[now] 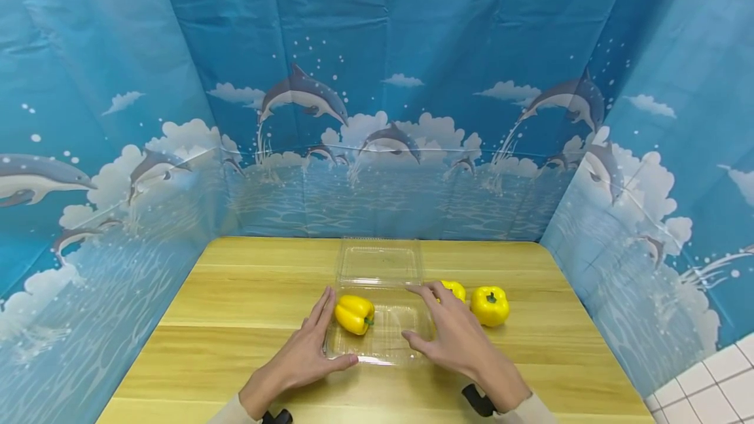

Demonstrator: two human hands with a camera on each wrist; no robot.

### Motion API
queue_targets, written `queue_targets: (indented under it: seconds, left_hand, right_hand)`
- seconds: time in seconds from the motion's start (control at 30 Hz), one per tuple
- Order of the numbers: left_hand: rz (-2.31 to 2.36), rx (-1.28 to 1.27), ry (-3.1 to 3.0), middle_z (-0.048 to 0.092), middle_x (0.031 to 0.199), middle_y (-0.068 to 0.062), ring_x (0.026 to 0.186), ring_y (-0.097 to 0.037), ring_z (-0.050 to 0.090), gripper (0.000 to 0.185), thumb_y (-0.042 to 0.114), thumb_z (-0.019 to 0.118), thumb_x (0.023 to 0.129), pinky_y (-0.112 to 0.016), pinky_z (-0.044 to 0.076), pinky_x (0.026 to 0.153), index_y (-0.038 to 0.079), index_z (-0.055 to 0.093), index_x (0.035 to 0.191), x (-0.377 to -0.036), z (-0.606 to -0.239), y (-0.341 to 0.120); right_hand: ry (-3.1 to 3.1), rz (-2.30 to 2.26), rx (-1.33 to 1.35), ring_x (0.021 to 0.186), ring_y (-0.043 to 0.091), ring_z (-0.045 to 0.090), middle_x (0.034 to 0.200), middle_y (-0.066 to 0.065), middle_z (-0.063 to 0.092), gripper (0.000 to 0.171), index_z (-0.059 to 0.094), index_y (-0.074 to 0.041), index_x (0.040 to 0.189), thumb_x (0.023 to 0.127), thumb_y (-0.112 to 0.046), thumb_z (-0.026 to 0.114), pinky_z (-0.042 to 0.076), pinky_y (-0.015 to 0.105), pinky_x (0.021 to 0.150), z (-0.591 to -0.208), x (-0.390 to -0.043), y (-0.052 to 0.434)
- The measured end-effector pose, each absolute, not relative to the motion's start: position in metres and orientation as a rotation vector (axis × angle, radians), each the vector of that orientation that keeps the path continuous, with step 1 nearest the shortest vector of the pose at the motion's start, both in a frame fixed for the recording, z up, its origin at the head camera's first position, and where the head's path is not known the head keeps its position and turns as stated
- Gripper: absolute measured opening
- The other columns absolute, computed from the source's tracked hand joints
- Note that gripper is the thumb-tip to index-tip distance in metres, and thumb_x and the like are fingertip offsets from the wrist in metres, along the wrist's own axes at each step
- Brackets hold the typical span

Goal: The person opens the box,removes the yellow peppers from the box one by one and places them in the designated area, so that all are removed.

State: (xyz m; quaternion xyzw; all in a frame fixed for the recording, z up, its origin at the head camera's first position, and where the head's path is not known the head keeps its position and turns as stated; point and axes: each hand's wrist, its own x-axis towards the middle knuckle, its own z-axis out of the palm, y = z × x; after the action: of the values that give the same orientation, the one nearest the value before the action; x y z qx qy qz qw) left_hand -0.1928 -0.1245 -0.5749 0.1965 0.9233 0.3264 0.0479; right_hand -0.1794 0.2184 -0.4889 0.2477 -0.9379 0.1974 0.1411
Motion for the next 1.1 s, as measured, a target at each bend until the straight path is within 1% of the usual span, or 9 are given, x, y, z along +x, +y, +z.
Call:
queue_targets:
  seconds: [0.17, 0.27, 0.33, 0.47, 0.57, 0.6, 0.73, 0.9, 1.1]
  left_hand:
    - [1.0, 0.602, 2.806, -0.009, 0.199, -0.008, 0.169, -0.055, 0.045, 0.138, 0.083, 0.076, 0.096, -0.083, 0.031, 0.138, 0.014, 0.003, 0.189, -0.193, -0.574, -0.125]
    - [1.003, 0.603, 2.806, -0.007, 0.199, -0.011, 0.169, -0.056, 0.045, 0.137, 0.082, 0.077, 0.096, -0.084, 0.031, 0.138, 0.013, 0.003, 0.189, -0.193, -0.574, -0.125]
    - [1.006, 0.602, 2.805, -0.006, 0.199, -0.012, 0.17, -0.056, 0.045, 0.137, 0.081, 0.079, 0.097, -0.084, 0.031, 0.138, 0.013, 0.003, 0.189, -0.193, -0.575, -0.126]
    - [1.01, 0.601, 2.801, -0.006, 0.199, -0.012, 0.169, -0.057, 0.044, 0.137, 0.078, 0.08, 0.097, -0.084, 0.03, 0.138, 0.014, 0.003, 0.189, -0.194, -0.576, -0.125]
    - [1.005, 0.592, 2.802, -0.007, 0.199, -0.012, 0.17, -0.058, 0.043, 0.138, 0.08, 0.08, 0.096, -0.083, 0.029, 0.139, 0.014, 0.003, 0.189, -0.194, -0.576, -0.125]
    - [1.006, 0.589, 2.801, -0.006, 0.199, -0.012, 0.17, -0.058, 0.043, 0.138, 0.081, 0.079, 0.096, -0.083, 0.029, 0.139, 0.015, 0.003, 0.189, -0.194, -0.576, -0.125]
    - [1.01, 0.588, 2.795, -0.007, 0.199, -0.011, 0.17, -0.058, 0.042, 0.138, 0.084, 0.078, 0.095, -0.083, 0.028, 0.139, 0.016, 0.002, 0.19, -0.194, -0.576, -0.126]
    - [1.0, 0.597, 2.791, -0.007, 0.199, -0.011, 0.169, -0.058, 0.044, 0.139, 0.087, 0.076, 0.095, -0.083, 0.028, 0.139, 0.018, 0.001, 0.19, -0.194, -0.575, -0.126]
    - [1.007, 0.602, 2.785, -0.007, 0.199, -0.011, 0.168, -0.058, 0.046, 0.139, 0.086, 0.077, 0.095, -0.083, 0.029, 0.139, 0.019, 0.0, 0.19, -0.193, -0.575, -0.126]
  right_hand:
    - [-2.749, 0.645, 0.699, 0.125, 0.03, 0.074, 0.152, 0.006, 0.069, 0.083, 0.059, -0.026, 0.168, 0.096, -0.046, 0.096, 0.066, 0.043, 0.084, -0.487, -0.184, 0.21]
    - [-2.754, 0.714, 0.701, 0.127, 0.033, 0.074, 0.154, 0.007, 0.067, 0.083, 0.058, -0.028, 0.169, 0.097, -0.047, 0.096, 0.067, 0.046, 0.082, -0.487, -0.187, 0.206]
    - [-2.736, 0.771, 0.716, 0.129, 0.036, 0.073, 0.154, 0.009, 0.067, 0.085, 0.058, -0.03, 0.169, 0.096, -0.046, 0.097, 0.069, 0.054, 0.086, -0.489, -0.189, 0.204]
    - [-2.701, 0.846, 0.755, 0.131, 0.037, 0.071, 0.156, 0.011, 0.065, 0.085, 0.056, -0.028, 0.171, 0.098, -0.049, 0.095, 0.069, 0.062, 0.094, -0.5, -0.198, 0.205]
    - [-2.766, 0.869, 0.719, 0.133, 0.036, 0.071, 0.16, 0.012, 0.063, 0.085, 0.055, -0.025, 0.172, 0.1, -0.051, 0.092, 0.068, 0.058, 0.098, -0.499, -0.2, 0.201]
    - [-2.809, 0.881, 0.684, 0.133, 0.038, 0.071, 0.159, 0.014, 0.063, 0.085, 0.056, -0.024, 0.171, 0.099, -0.05, 0.093, 0.067, 0.061, 0.1, -0.491, -0.196, 0.197]
    - [-2.876, 0.938, 0.622, 0.139, 0.036, 0.069, 0.162, 0.016, 0.062, 0.087, 0.055, -0.024, 0.172, 0.099, -0.051, 0.093, 0.068, 0.055, 0.103, -0.488, -0.197, 0.19]
    - [-2.891, 1.185, 0.533, 0.144, 0.045, 0.066, 0.166, 0.019, 0.057, 0.086, 0.056, -0.022, 0.171, 0.098, -0.045, 0.096, 0.071, 0.056, 0.106, -0.488, -0.198, 0.18]
    - [-2.875, 1.375, 0.422, 0.146, 0.049, 0.069, 0.171, 0.017, 0.056, 0.082, 0.06, -0.026, 0.168, 0.097, -0.044, 0.097, 0.074, 0.054, 0.101, -0.493, -0.199, 0.168]
